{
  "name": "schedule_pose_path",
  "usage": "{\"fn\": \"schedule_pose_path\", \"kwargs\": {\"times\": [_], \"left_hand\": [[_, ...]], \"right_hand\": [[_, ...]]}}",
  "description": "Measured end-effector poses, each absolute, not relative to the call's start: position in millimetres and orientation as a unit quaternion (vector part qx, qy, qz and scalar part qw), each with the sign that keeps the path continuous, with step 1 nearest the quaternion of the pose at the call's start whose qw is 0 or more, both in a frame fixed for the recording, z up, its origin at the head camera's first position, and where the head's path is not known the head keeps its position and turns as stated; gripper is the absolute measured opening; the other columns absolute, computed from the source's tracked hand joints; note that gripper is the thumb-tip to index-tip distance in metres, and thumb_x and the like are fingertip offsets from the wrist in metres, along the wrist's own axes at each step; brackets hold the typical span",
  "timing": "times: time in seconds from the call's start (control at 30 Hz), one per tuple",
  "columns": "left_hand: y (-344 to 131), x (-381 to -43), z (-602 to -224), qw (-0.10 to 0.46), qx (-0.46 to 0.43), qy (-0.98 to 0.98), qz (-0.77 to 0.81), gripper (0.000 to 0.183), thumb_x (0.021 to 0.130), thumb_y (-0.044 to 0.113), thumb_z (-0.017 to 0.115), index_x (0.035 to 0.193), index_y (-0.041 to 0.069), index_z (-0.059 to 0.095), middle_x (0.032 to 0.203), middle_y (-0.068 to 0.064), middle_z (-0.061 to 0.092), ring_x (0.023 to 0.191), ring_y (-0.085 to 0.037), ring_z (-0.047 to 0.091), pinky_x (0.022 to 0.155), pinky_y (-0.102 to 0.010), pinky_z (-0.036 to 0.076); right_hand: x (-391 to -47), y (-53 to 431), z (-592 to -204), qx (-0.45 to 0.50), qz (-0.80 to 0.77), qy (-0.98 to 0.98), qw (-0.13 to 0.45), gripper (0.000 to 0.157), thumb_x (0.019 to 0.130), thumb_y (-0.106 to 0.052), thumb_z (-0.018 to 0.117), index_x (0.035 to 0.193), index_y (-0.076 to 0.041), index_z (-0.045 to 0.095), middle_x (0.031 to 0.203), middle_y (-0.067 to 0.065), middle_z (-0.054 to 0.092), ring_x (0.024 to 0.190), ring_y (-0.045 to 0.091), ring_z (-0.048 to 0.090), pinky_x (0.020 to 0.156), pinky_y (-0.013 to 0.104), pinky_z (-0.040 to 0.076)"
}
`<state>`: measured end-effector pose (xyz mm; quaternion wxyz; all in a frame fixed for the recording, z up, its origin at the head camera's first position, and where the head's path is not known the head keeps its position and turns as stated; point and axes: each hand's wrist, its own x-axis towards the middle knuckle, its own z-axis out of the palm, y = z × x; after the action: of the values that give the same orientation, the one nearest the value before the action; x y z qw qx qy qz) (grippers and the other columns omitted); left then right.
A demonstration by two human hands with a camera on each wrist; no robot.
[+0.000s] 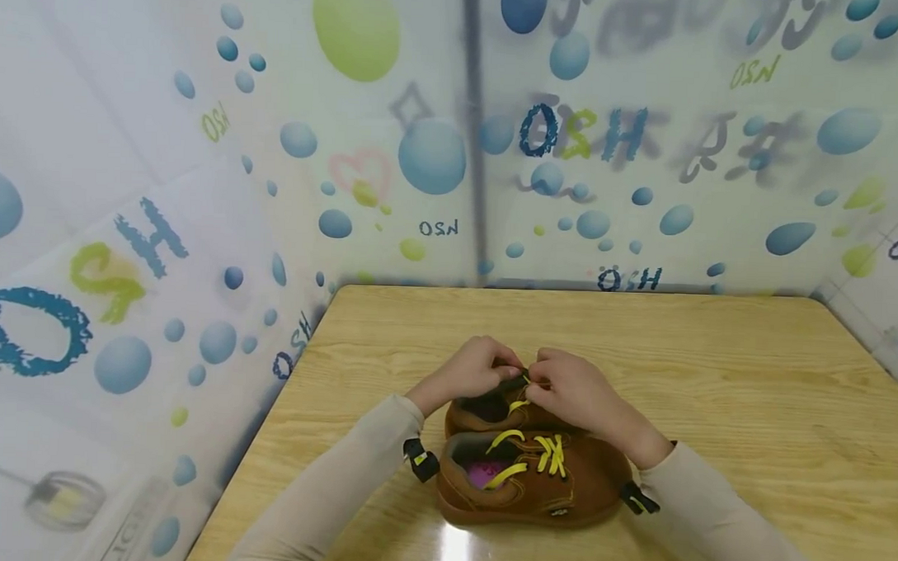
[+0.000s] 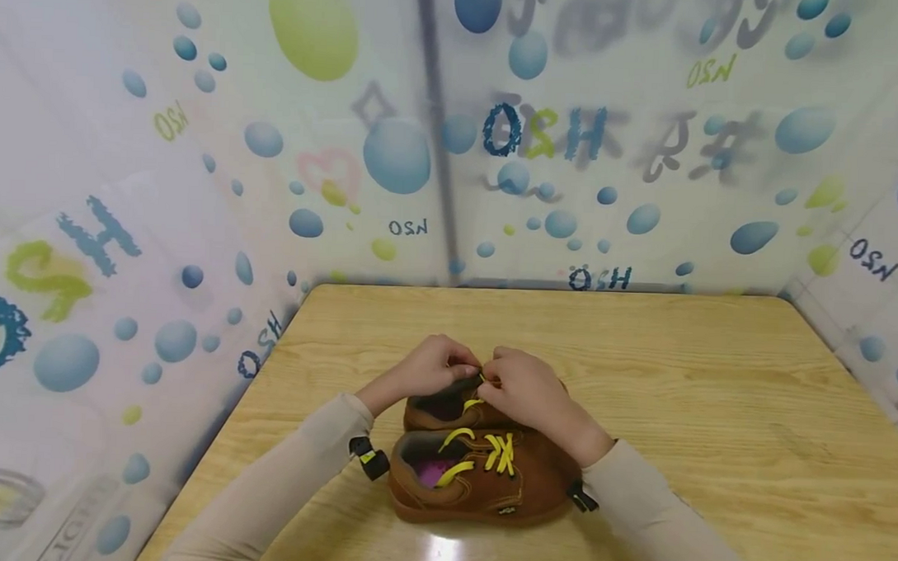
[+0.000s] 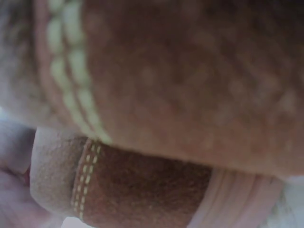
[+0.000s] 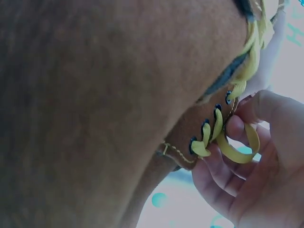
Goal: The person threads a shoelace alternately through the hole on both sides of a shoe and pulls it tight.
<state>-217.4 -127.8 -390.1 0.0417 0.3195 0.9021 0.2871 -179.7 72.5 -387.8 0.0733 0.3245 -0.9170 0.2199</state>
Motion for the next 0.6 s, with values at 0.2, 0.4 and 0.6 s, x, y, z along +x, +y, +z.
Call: {"fn": "schedule_pose_path", "kwargs": {"times": [0.2, 0.4, 0.6], "left_hand": [[-127.0, -215.6, -389.4, 0.037, 0.319, 0.903, 0.286, 0.019, 0.098, 0.015, 0.06, 0.102, 0.009, 0.078, 0.095, -0.004, 0.078, 0.079, -0.012, 0.067, 0.072, -0.022, 0.052], [-134.4, -220.8, -390.3, 0.088, 0.335, 0.877, 0.334, 0.024, 0.102, 0.017, 0.055, 0.109, 0.006, 0.075, 0.103, -0.008, 0.075, 0.083, -0.013, 0.066, 0.075, -0.022, 0.053], [-130.1, -221.5, -391.7, 0.073, 0.303, 0.878, 0.364, 0.016, 0.099, 0.018, 0.061, 0.103, 0.009, 0.074, 0.099, -0.007, 0.075, 0.086, -0.017, 0.068, 0.075, -0.02, 0.053]], "right_hand": [[-177.2, 67.6, -387.8, 0.321, 0.197, -0.921, 0.099, 0.033, 0.086, -0.014, 0.062, 0.059, -0.021, 0.045, 0.068, -0.004, 0.034, 0.056, 0.008, 0.025, 0.054, 0.02, 0.02], [-174.1, 62.8, -388.3, 0.308, 0.161, -0.93, 0.117, 0.024, 0.087, -0.015, 0.064, 0.065, -0.019, 0.056, 0.067, -0.003, 0.04, 0.057, 0.01, 0.029, 0.052, 0.02, 0.022], [-175.2, 68.0, -393.2, 0.299, 0.197, -0.929, 0.099, 0.02, 0.093, -0.02, 0.065, 0.074, -0.016, 0.063, 0.069, -0.003, 0.046, 0.058, 0.009, 0.035, 0.053, 0.022, 0.029]]}}
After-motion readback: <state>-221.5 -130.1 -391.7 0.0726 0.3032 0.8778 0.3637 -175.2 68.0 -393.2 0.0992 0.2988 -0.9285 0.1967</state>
